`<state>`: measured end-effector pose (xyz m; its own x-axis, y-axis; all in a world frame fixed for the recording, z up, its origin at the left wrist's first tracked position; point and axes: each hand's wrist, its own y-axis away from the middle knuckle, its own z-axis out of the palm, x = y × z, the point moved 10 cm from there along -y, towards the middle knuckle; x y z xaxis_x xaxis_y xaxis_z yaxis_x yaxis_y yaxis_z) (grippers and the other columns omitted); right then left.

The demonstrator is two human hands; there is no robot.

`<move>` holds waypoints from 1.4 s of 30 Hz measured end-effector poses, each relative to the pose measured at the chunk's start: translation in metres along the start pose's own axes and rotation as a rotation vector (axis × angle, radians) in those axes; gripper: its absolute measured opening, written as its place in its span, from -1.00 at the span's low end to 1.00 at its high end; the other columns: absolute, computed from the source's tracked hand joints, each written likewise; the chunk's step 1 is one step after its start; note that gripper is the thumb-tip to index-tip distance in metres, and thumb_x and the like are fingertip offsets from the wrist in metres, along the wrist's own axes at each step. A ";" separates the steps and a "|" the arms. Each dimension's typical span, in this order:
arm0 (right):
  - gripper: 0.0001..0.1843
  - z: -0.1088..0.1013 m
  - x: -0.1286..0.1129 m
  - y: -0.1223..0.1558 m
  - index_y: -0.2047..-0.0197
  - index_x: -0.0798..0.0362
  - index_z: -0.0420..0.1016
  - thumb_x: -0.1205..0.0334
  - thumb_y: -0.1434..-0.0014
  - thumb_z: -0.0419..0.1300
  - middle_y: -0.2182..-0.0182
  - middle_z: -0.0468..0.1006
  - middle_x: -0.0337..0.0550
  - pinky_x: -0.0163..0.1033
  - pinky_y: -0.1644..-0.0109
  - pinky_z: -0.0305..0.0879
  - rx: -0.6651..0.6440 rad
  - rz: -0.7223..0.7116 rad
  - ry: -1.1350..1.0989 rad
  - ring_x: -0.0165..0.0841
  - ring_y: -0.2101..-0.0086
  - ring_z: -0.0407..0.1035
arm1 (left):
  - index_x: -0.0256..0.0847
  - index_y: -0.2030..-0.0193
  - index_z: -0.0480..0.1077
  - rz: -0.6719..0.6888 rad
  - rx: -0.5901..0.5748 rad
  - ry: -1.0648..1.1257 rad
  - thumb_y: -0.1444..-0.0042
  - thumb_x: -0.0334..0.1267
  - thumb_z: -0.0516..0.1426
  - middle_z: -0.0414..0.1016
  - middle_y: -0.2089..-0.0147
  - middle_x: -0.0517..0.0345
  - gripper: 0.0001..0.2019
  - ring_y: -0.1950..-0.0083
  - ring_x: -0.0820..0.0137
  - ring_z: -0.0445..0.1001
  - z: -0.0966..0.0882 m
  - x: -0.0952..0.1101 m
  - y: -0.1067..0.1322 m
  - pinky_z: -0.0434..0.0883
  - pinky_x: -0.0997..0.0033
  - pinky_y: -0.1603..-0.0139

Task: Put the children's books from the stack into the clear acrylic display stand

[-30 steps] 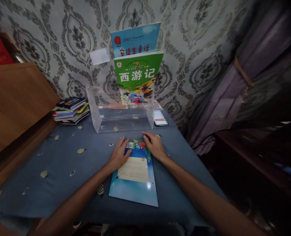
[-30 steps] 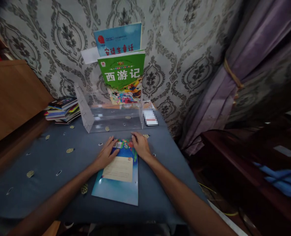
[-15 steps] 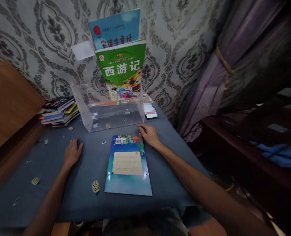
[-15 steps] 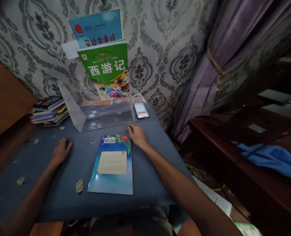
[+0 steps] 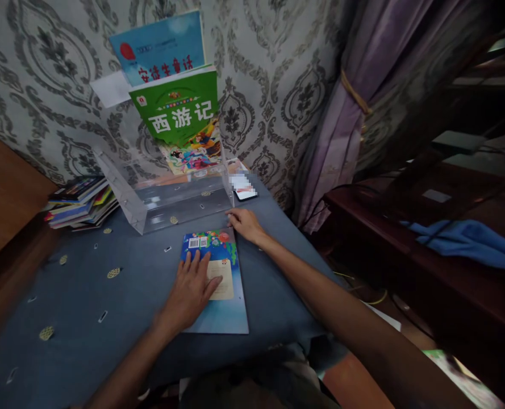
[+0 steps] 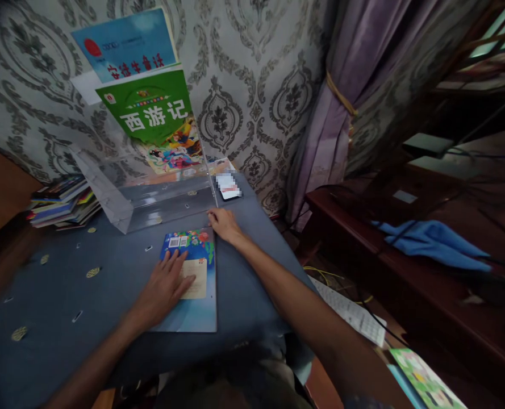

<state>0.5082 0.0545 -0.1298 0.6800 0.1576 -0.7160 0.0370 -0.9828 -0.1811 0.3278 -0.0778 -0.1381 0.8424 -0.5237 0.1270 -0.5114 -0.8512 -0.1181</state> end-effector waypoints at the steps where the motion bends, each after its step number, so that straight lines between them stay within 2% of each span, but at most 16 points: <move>1: -0.73 -0.001 0.002 0.000 0.03 0.08 0.57 0.30 -0.32 0.08 0.44 0.67 -0.17 -0.29 0.15 0.39 -0.027 0.028 -0.016 -0.31 0.30 0.57 | -0.21 -0.43 0.06 0.015 -0.013 0.007 -0.38 0.08 -0.09 0.15 -0.44 -0.25 -0.40 -0.50 -0.03 0.00 0.001 -0.002 -0.005 0.17 -0.19 -0.36; 4: -0.78 0.005 0.011 0.004 0.21 0.10 0.56 0.26 -0.34 0.09 0.58 0.58 -0.24 -0.40 0.43 0.34 -0.167 0.134 -0.123 -0.40 0.55 0.48 | -0.21 -0.43 0.06 0.065 -0.074 0.040 -0.35 0.12 -0.05 0.13 -0.45 -0.23 -0.36 -0.51 0.00 -0.02 0.001 -0.006 -0.027 0.13 -0.18 -0.39; 7: -0.77 0.015 0.012 0.015 0.33 0.11 0.49 0.26 -0.34 0.10 0.69 0.49 -0.30 -0.46 0.62 0.22 -0.279 0.181 -0.216 -0.48 0.70 0.35 | -0.23 -0.45 0.03 0.102 -0.212 0.079 -0.32 0.15 -0.01 0.03 -0.49 -0.22 -0.30 -0.52 0.01 -0.10 0.001 -0.005 -0.050 0.05 -0.17 -0.43; 12: -0.80 0.030 0.007 0.042 0.25 0.11 0.45 0.25 -0.38 0.07 0.73 0.46 -0.33 -0.48 0.66 0.26 -0.412 0.263 -0.499 -0.47 0.72 0.38 | -0.24 -0.47 -0.03 0.138 -0.386 0.096 -0.29 0.24 -0.05 -0.21 -0.54 -0.21 -0.22 -0.55 0.03 -0.29 -0.001 0.004 -0.075 -0.12 -0.23 -0.45; 16: -0.84 0.032 0.003 0.058 0.14 0.12 0.43 0.26 -0.40 0.05 0.69 0.51 -0.30 -0.47 0.64 0.32 -0.477 0.300 -0.621 -0.44 0.69 0.44 | -0.31 -0.49 -0.09 0.160 -0.425 0.038 -0.21 0.29 0.04 -0.29 -0.53 -0.31 -0.09 -0.55 0.01 -0.35 0.004 0.011 -0.080 -0.15 -0.25 -0.44; 20: -0.85 0.028 0.001 0.057 0.19 0.12 0.44 0.27 -0.39 0.09 0.67 0.53 -0.31 -0.50 0.66 0.27 -0.453 0.266 -0.657 -0.48 0.70 0.41 | -0.28 -0.47 -0.04 0.232 -0.310 -0.017 -0.17 0.25 0.11 -0.15 -0.52 -0.35 -0.10 -0.53 -0.04 -0.18 0.006 0.022 -0.068 0.01 -0.21 -0.42; 25: -0.83 0.023 -0.002 0.049 0.17 0.14 0.46 0.37 -0.38 0.04 0.64 0.55 -0.31 -0.51 0.66 0.23 -0.391 0.192 -0.675 -0.51 0.70 0.39 | -0.30 -0.36 0.17 0.280 -0.043 -0.070 -0.32 -0.05 0.07 0.25 -0.38 -0.27 -0.44 -0.43 0.06 0.19 -0.006 0.037 -0.045 0.25 -0.03 -0.36; 29: -0.80 0.019 -0.009 0.050 0.12 0.16 0.50 0.36 -0.36 0.04 0.56 0.59 -0.26 -0.50 0.65 0.20 -0.362 0.118 -0.679 -0.54 0.69 0.38 | -0.31 -0.20 0.32 0.287 0.089 -0.100 -0.35 -0.15 0.04 0.47 -0.20 -0.21 -0.62 -0.30 0.10 0.38 -0.015 0.048 -0.037 0.37 0.04 -0.28; 36: -0.77 0.016 -0.020 0.053 0.08 0.15 0.54 0.32 -0.33 0.07 0.52 0.62 -0.27 -0.50 0.70 0.09 -0.378 0.049 -0.659 -0.61 0.77 0.22 | -0.23 -0.11 0.39 0.251 0.123 -0.084 -0.38 -0.20 -0.01 0.56 -0.09 -0.10 -0.71 -0.16 0.14 0.51 -0.021 0.047 -0.035 0.52 0.11 -0.10; 42: -0.76 0.015 -0.021 0.052 0.08 0.16 0.54 0.29 -0.32 0.08 0.50 0.64 -0.24 -0.48 0.69 0.11 -0.385 0.029 -0.650 -0.60 0.77 0.19 | -0.20 -0.12 0.41 0.219 0.122 -0.051 -0.38 -0.22 -0.01 0.57 -0.09 -0.05 -0.71 -0.14 0.16 0.54 -0.025 0.045 -0.035 0.53 0.15 -0.06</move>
<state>0.4848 0.0019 -0.1343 0.1197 0.0395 -0.9920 0.3602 -0.9329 0.0063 0.3795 -0.0720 -0.1040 0.7230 -0.6899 0.0360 -0.6607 -0.7058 -0.2558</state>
